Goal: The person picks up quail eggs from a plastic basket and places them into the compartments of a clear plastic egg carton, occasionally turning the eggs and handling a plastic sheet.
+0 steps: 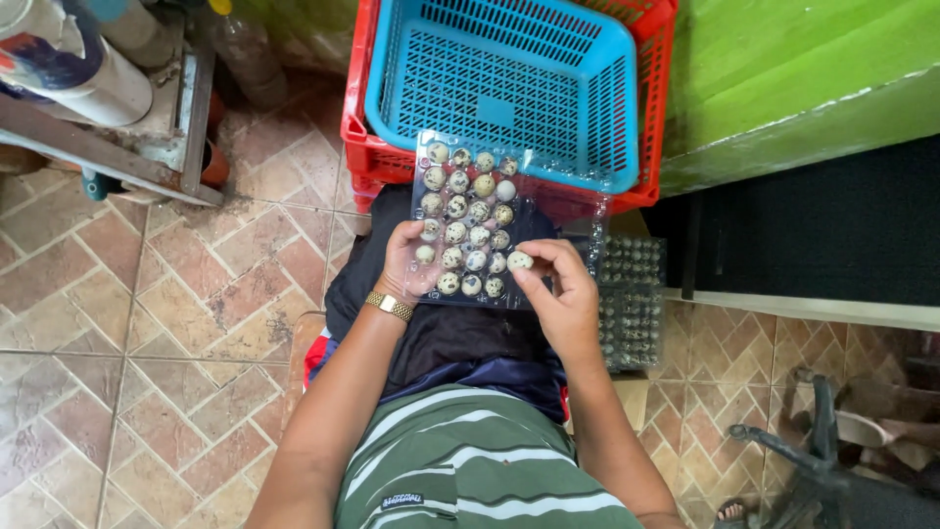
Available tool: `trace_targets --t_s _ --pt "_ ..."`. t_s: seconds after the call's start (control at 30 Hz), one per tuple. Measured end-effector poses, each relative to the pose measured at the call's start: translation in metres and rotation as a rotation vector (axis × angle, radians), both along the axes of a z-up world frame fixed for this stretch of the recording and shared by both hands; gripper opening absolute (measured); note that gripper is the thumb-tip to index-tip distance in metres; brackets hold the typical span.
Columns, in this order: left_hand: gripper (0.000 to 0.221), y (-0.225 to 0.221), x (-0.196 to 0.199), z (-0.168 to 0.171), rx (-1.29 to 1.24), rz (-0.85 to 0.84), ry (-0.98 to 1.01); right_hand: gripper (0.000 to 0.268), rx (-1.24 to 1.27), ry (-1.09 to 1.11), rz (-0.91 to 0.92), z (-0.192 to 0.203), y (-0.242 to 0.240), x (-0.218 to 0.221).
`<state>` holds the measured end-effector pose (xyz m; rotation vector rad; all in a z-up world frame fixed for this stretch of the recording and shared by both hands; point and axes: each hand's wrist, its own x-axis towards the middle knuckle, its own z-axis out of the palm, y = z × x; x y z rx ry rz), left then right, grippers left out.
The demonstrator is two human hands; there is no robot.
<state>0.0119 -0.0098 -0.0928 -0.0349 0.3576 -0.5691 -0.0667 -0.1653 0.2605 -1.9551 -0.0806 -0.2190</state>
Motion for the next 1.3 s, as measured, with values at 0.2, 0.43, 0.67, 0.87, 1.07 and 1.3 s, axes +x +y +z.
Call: trace_targets --t_s 0.2,0.43,0.67,0.87,1.07,1.3 --pt "0.031 -0.001 0.001 0.029 0.01 -0.025 0.026 0.025 -0.146 -0.038 0.117 -0.005 0.033 -0.005" --pt "0.035 0.004 -0.006 0.088 -0.002 -0.053 0.02 0.022 -0.574 -0.377 0.283 -0.025 0.077 -0.004" --pt "0.038 0.006 -0.005 0.042 0.083 -0.075 0.049 0.016 -0.786 -0.528 0.279 -0.048 0.086 -0.003" --pt "0.044 0.015 -0.008 0.162 0.1 -0.072 0.049 0.017 -0.82 -0.527 0.18 -0.065 0.083 -0.004" --pt "0.042 0.018 -0.007 0.165 0.076 -0.073 0.075 0.027 -0.953 -0.494 0.122 -0.055 0.087 -0.004" --pt "0.04 0.016 -0.008 0.191 0.079 -0.019 0.049 0.016 -0.667 -0.481 0.198 -0.088 0.074 0.001"
